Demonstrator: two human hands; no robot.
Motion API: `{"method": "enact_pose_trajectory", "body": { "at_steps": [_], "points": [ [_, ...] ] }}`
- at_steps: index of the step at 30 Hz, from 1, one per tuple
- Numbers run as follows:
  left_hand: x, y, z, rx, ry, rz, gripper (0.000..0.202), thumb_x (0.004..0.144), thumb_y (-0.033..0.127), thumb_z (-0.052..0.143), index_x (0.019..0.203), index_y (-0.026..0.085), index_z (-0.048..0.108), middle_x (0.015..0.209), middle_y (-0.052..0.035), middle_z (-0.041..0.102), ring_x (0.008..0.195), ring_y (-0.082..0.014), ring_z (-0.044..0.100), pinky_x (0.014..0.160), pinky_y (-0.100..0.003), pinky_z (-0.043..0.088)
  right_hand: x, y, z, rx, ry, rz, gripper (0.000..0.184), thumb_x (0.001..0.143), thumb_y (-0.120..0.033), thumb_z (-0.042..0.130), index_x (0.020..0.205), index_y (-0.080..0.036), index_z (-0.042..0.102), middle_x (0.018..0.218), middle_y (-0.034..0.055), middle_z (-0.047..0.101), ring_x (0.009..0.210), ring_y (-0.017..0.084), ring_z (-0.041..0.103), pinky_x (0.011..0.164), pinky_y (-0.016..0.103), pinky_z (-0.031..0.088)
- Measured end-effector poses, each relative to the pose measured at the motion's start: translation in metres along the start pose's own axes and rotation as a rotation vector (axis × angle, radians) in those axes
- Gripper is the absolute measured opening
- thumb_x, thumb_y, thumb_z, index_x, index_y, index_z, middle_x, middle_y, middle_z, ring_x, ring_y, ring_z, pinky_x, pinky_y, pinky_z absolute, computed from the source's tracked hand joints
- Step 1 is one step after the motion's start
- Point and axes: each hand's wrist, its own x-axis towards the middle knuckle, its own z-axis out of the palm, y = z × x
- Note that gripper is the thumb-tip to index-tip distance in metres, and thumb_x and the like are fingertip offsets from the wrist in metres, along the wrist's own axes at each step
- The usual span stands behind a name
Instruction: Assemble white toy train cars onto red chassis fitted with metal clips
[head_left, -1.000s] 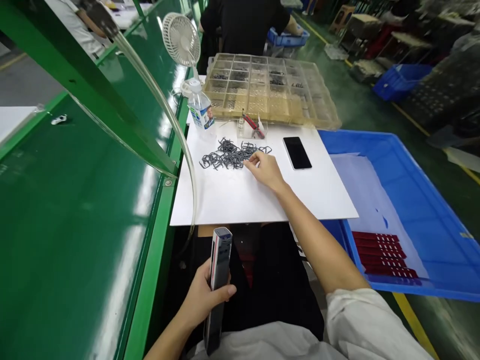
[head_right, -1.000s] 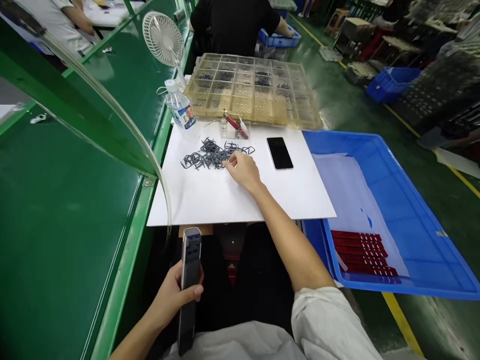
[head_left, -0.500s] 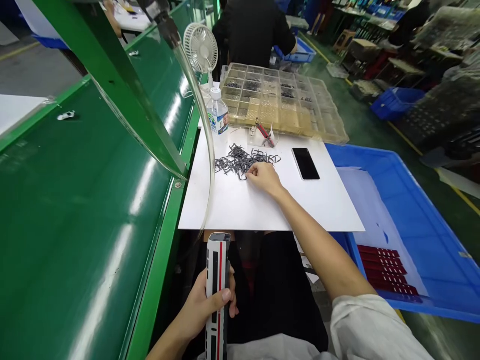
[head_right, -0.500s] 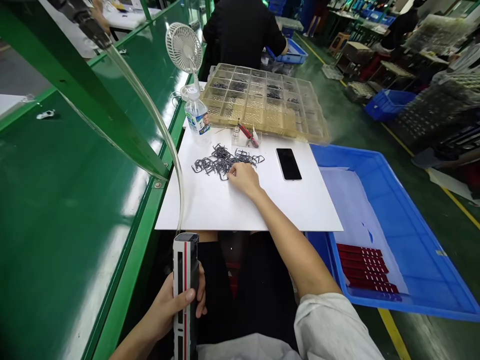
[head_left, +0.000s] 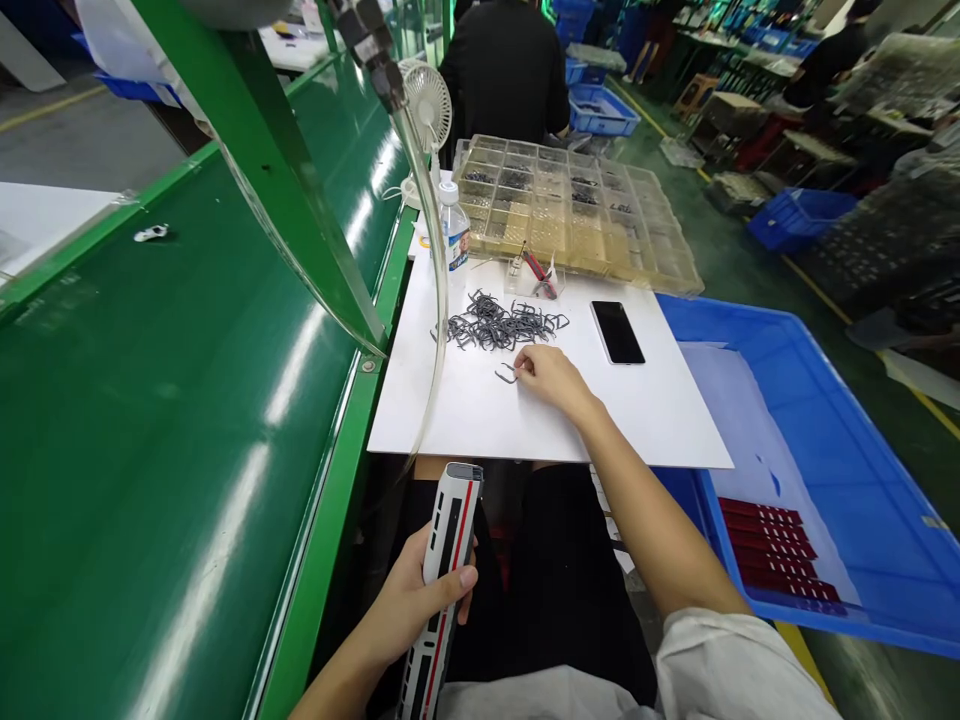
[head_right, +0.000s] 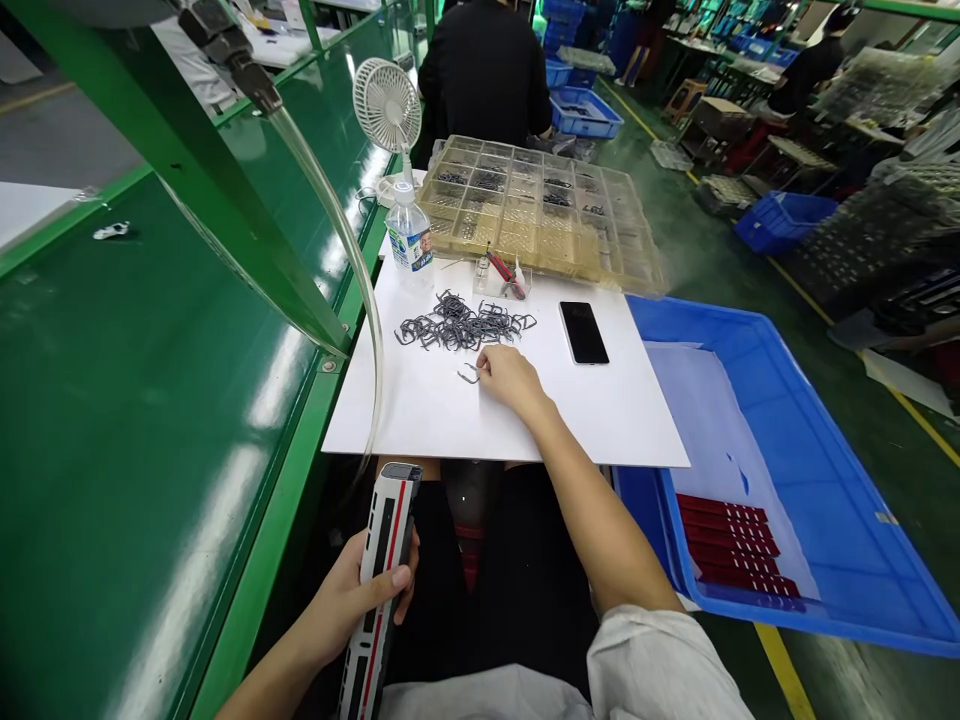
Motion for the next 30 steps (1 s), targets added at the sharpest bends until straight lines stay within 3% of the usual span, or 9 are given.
{"method": "enact_pose_trajectory", "body": {
  "at_steps": [4, 9, 13, 17, 21, 24, 26, 28, 30],
  "points": [
    [0.002, 0.003, 0.002, 0.013, -0.002, -0.020, 0.057, 0.086, 0.062, 0.094, 0.110, 0.017, 0.066, 0.082, 0.0029, 0.063, 0.057, -0.0125, 0.063, 0.057, -0.027, 0.048, -0.013, 0.007, 0.004, -0.031, 0.068, -0.132, 0.026, 0.105, -0.028, 0.073, 0.128, -0.020, 0.080, 0.134, 0.0136, 0.075, 0.115, 0.028, 0.070, 0.092, 0.036, 0.052],
    [0.002, 0.002, 0.003, 0.025, 0.015, -0.010, 0.056, 0.088, 0.061, 0.093, 0.113, 0.018, 0.067, 0.081, 0.0034, 0.063, 0.058, -0.0124, 0.064, 0.058, -0.027, 0.049, -0.022, 0.004, 0.010, -0.251, 0.053, -0.285, 0.031, 0.115, -0.022, 0.052, 0.114, -0.016, 0.083, 0.120, 0.0173, 0.080, 0.113, 0.030, 0.070, 0.098, 0.040, 0.048],
    [0.000, 0.004, 0.004, 0.031, 0.044, -0.013, 0.056, 0.087, 0.062, 0.093, 0.111, 0.018, 0.066, 0.079, 0.0035, 0.064, 0.057, -0.0128, 0.063, 0.059, -0.028, 0.049, -0.014, 0.017, -0.005, -0.210, -0.002, -0.336, 0.035, 0.116, -0.021, 0.047, 0.115, -0.014, 0.080, 0.116, 0.0162, 0.082, 0.108, 0.028, 0.071, 0.097, 0.038, 0.046],
    [-0.002, 0.009, 0.008, 0.032, 0.074, -0.023, 0.059, 0.085, 0.063, 0.094, 0.111, 0.017, 0.067, 0.078, 0.0036, 0.064, 0.056, -0.0130, 0.063, 0.059, -0.028, 0.048, 0.004, 0.031, -0.024, -0.242, -0.103, -0.380, 0.032, 0.109, -0.009, 0.052, 0.108, -0.019, 0.082, 0.112, 0.0102, 0.082, 0.101, 0.025, 0.071, 0.088, 0.033, 0.045],
    [-0.002, 0.009, 0.010, 0.027, 0.085, -0.033, 0.058, 0.084, 0.063, 0.094, 0.110, 0.018, 0.068, 0.078, 0.0032, 0.064, 0.057, -0.0130, 0.063, 0.059, -0.028, 0.048, 0.013, 0.021, -0.028, -0.376, -0.086, -0.401, 0.039, 0.099, 0.004, 0.054, 0.104, -0.020, 0.084, 0.120, 0.0127, 0.081, 0.108, 0.028, 0.071, 0.088, 0.036, 0.043],
    [0.000, 0.007, 0.007, 0.001, 0.037, -0.043, 0.058, 0.087, 0.067, 0.090, 0.109, 0.018, 0.068, 0.082, -0.0007, 0.070, 0.058, -0.0148, 0.065, 0.059, -0.029, 0.049, 0.006, 0.004, -0.016, -0.310, 0.019, -0.300, 0.034, 0.103, 0.000, 0.056, 0.114, -0.019, 0.083, 0.131, 0.0173, 0.077, 0.116, 0.032, 0.071, 0.092, 0.039, 0.047],
    [0.001, 0.004, 0.006, -0.007, 0.029, -0.045, 0.058, 0.088, 0.068, 0.088, 0.108, 0.017, 0.067, 0.082, -0.0024, 0.072, 0.059, -0.0158, 0.065, 0.058, -0.029, 0.049, -0.003, -0.005, -0.004, -0.253, 0.106, -0.097, 0.023, 0.112, -0.024, 0.060, 0.121, -0.016, 0.080, 0.129, 0.0222, 0.075, 0.114, 0.036, 0.071, 0.088, 0.041, 0.052],
    [0.002, 0.003, 0.004, -0.010, 0.036, -0.044, 0.057, 0.088, 0.066, 0.089, 0.106, 0.017, 0.067, 0.080, -0.0019, 0.071, 0.057, -0.0156, 0.065, 0.058, -0.029, 0.049, -0.013, -0.010, 0.009, -0.221, 0.159, 0.059, 0.037, 0.113, -0.046, 0.063, 0.121, -0.013, 0.078, 0.125, 0.0249, 0.074, 0.114, 0.039, 0.070, 0.084, 0.042, 0.055],
    [0.003, 0.001, 0.004, -0.010, 0.035, -0.044, 0.057, 0.088, 0.066, 0.090, 0.106, 0.017, 0.067, 0.079, -0.0013, 0.071, 0.056, -0.0151, 0.064, 0.057, -0.029, 0.049, -0.022, -0.008, 0.019, -0.188, 0.165, 0.073, 0.034, 0.112, -0.044, 0.062, 0.118, -0.014, 0.079, 0.122, 0.0232, 0.075, 0.115, 0.038, 0.070, 0.085, 0.042, 0.057]
  ]
}}
